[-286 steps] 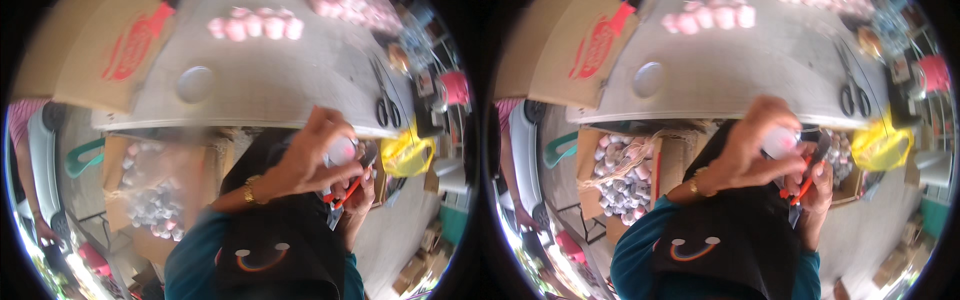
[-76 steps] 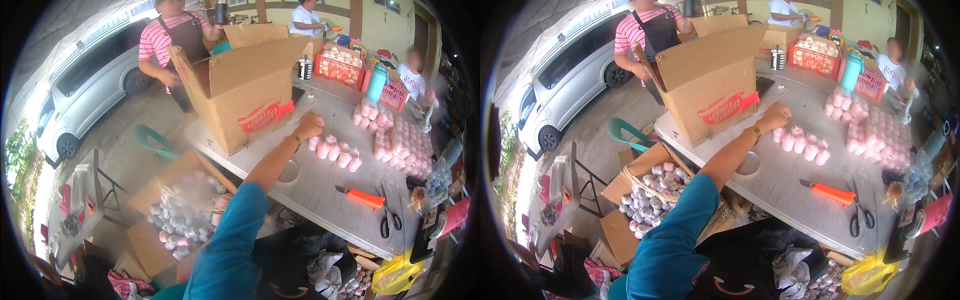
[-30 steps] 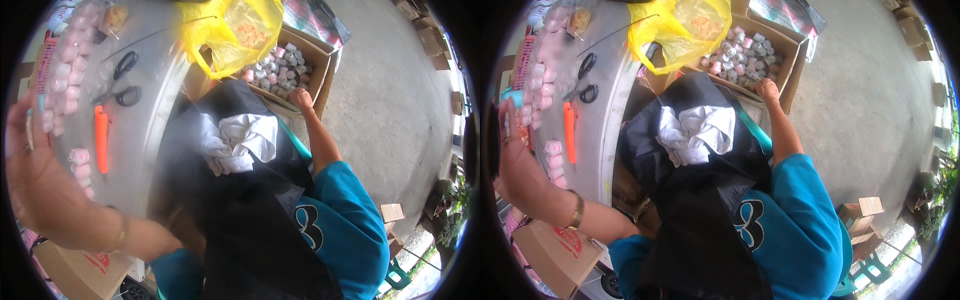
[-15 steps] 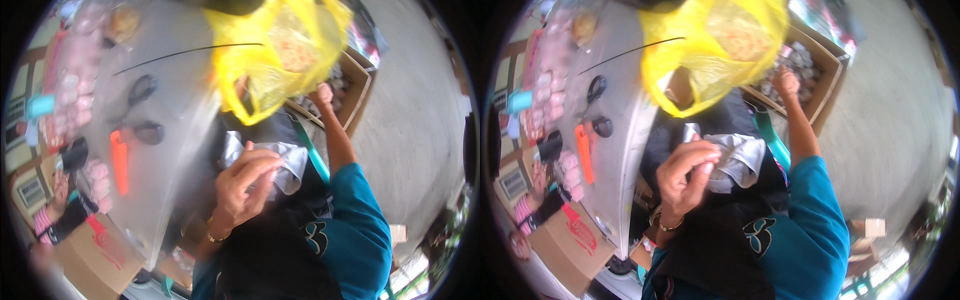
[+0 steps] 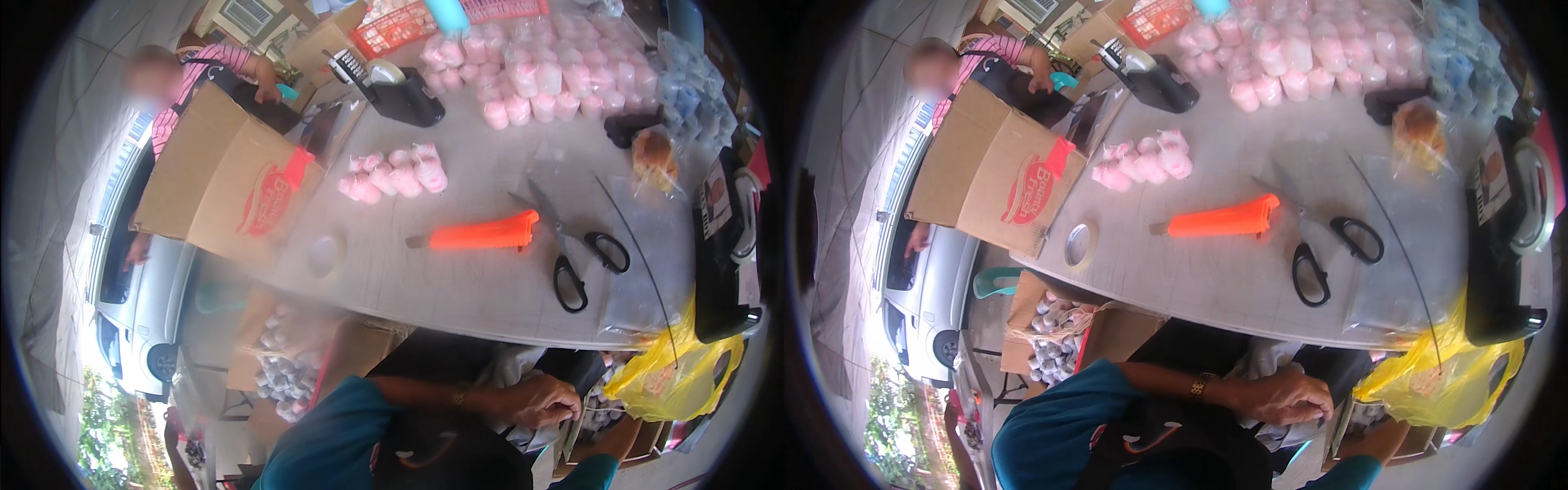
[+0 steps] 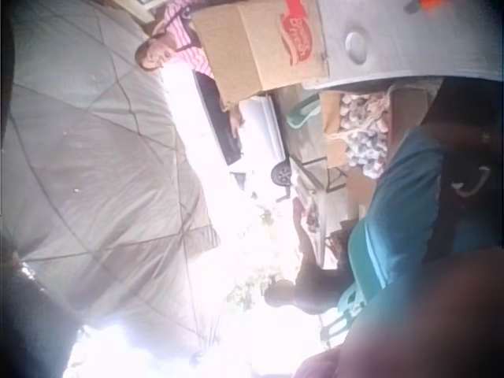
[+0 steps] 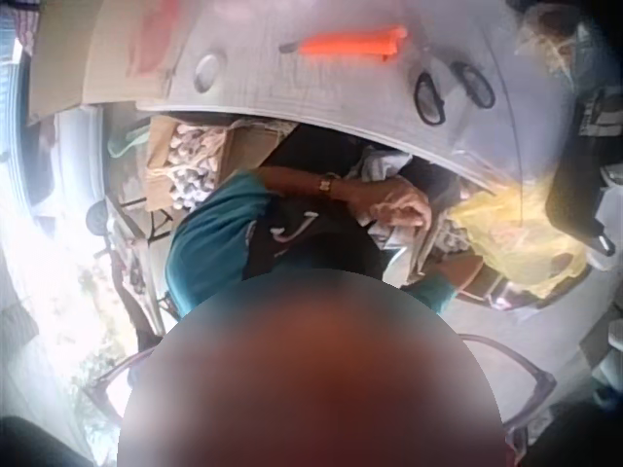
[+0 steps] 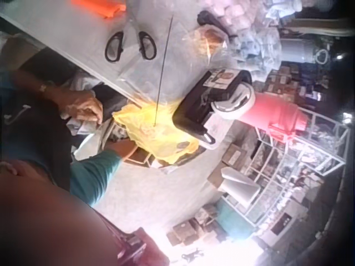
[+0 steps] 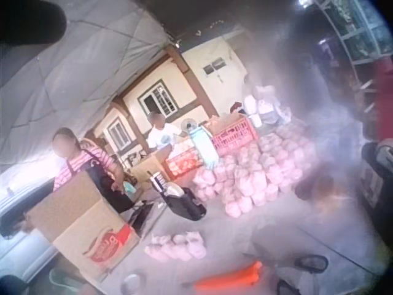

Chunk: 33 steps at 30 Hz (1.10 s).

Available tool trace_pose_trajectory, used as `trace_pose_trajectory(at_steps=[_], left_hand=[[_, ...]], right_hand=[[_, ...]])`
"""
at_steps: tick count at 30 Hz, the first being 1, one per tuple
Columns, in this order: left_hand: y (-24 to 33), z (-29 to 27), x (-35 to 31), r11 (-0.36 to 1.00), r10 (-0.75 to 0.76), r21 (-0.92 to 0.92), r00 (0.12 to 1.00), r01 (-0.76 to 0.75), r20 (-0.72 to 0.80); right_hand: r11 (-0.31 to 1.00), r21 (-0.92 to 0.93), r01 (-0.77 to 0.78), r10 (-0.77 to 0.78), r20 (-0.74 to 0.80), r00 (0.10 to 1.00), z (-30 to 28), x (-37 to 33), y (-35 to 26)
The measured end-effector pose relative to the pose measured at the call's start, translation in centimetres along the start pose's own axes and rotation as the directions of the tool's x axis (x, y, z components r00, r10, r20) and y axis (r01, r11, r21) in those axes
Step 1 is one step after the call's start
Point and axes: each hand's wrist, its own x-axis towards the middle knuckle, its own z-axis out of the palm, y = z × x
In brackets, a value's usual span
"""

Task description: The person inserts wicks into small pink cylindrical candles, trims the wicks with scissors, and uses a lighter to melt the top surface. Finished candles are placed on the table. The person handles candles, wicks, scissors, and a lighter.

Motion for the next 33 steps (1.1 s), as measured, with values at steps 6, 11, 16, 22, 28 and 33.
trace_pose_trajectory(at_steps=[6,11,16,22,28,33], left_hand=[[-1.4,0.5,-0.3,0.998,0.06,-0.018,0.998,-0.06,-0.025],[-2.7,0.9,-1.4,0.993,0.091,0.085,0.987,-0.08,-0.131],[-2.5,0.8,-3.5,0.931,0.254,0.313,0.95,-0.189,-0.182],[0.0,0.4,-5.8,0.886,0.436,0.299,0.855,-0.353,-0.282],[0.9,-0.4,-8.1,0.846,0.532,0.254,0.696,-0.47,-0.483],[0.4,-1.8,-9.4,0.953,0.298,0.107,0.833,-0.282,-0.466]], right_hand=[[0.913,0.406,-0.033,0.043,-0.017,0.999,-1.8,-2.4,0.3],[0.432,0.902,0.011,-0.03,0.002,1.0,-6.0,-9.2,-4.2],[0.285,0.957,0.058,-0.118,-0.025,0.993,-12.2,-19.3,-12.3],[-0.067,0.996,-0.059,-0.443,0.024,0.896,-17.6,-29.9,-22.5],[0.365,0.841,0.4,-0.534,-0.163,0.829,-19.3,-34.0,-27.9],[0.483,0.708,0.516,-0.615,-0.145,0.775,-19.8,-34.3,-26.9]])
